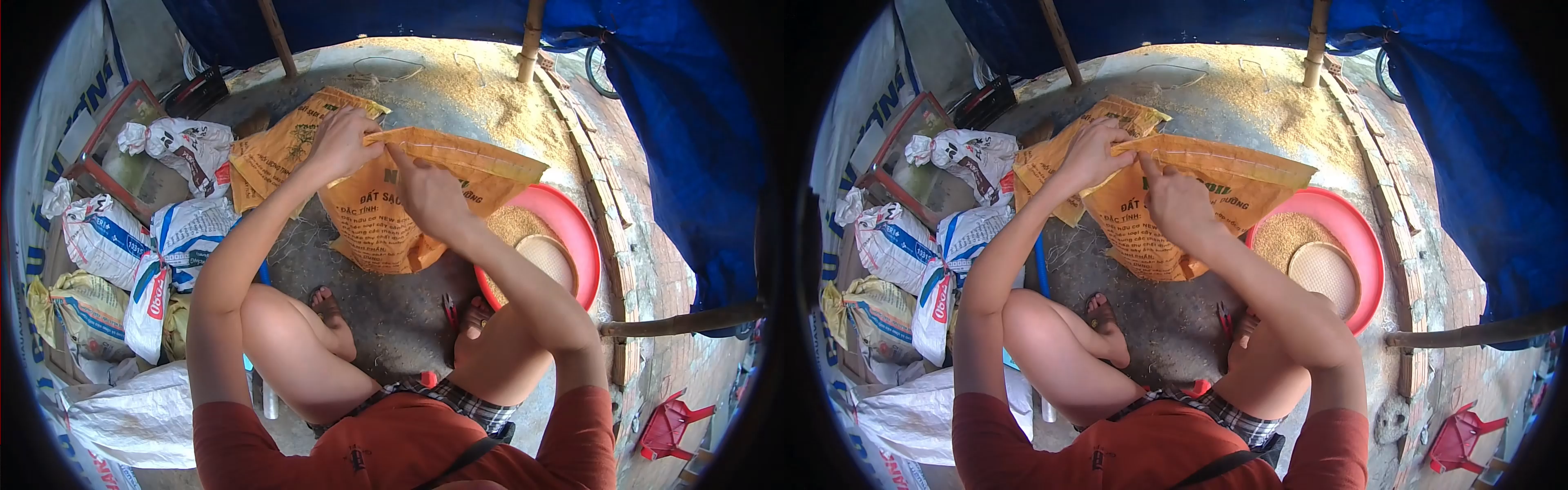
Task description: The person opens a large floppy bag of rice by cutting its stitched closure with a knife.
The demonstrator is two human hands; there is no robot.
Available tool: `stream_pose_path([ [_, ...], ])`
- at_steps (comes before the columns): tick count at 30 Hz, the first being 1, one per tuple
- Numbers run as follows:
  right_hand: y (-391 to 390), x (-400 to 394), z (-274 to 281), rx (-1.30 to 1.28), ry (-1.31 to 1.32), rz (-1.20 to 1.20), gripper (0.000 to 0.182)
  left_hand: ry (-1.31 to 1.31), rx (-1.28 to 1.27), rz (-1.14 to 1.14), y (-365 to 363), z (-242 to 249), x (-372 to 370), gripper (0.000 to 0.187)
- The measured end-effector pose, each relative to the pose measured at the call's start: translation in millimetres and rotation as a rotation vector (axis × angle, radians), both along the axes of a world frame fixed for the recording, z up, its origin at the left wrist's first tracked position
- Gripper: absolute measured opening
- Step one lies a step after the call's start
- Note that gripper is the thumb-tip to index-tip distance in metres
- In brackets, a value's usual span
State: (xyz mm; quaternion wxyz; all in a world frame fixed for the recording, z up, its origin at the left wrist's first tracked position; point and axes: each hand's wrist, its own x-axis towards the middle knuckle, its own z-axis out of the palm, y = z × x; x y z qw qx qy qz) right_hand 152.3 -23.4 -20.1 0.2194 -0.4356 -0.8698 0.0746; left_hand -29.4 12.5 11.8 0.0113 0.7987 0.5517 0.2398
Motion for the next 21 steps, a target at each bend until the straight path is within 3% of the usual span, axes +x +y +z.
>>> stream_pose_path([
  [1, 0.1, 0.7, -1.3, -0.004, 0.0, -0.002, 0.06, -0.06, -0.104, -0.014, 1.2, 0.3, 0.0, 0.024],
  [7, 22.3, 3.7, 0.6, -0.183, 0.194, 0.164, 0.057, -0.118, -0.12, -0.054, 4.4, -3.8, -10.8, 0.024],
  [9, 28.7, 15.9, 12.9, -1.564, 1.153, 0.276, 0.05, -0.058, -0.057, -0.042, 0.8, -2.6, -6.5, 0.025],
  [10, 26.7, 10.2, 16.0, -1.731, 1.398, 0.142, 0.034, 0.003, 0.003, -0.028, -1.4, -2.6, -3.9, 0.025],
  [11, 26.2, 10.4, 16.3, -1.734, 1.397, 0.141, 0.034, 0.002, 0.0, -0.027, -0.8, -6.1, -3.0, 0.025],
  [13, 27.6, 13.6, 17.8, -1.722, 1.344, 0.182, 0.034, 0.009, 0.306, -0.141, 1.6, -12.3, -1.9, 0.023],
  [17, 24.0, 18.4, 18.8, -1.696, 1.277, 0.235, 0.034, 0.037, 0.31, -0.151, 3.8, -11.7, 0.1, 0.024],
  [19, 10.5, 10.9, 14.7, -0.931, 0.598, 0.073, 0.046, -0.03, 0.06, -0.138, 5.9, -8.3, -2.3, 0.025],
  [21, 6.5, 6.0, 5.7, -0.8, 0.597, 0.103, 0.05, -0.062, -0.005, -0.142, 8.6, -7.8, -4.7, 0.025],
])
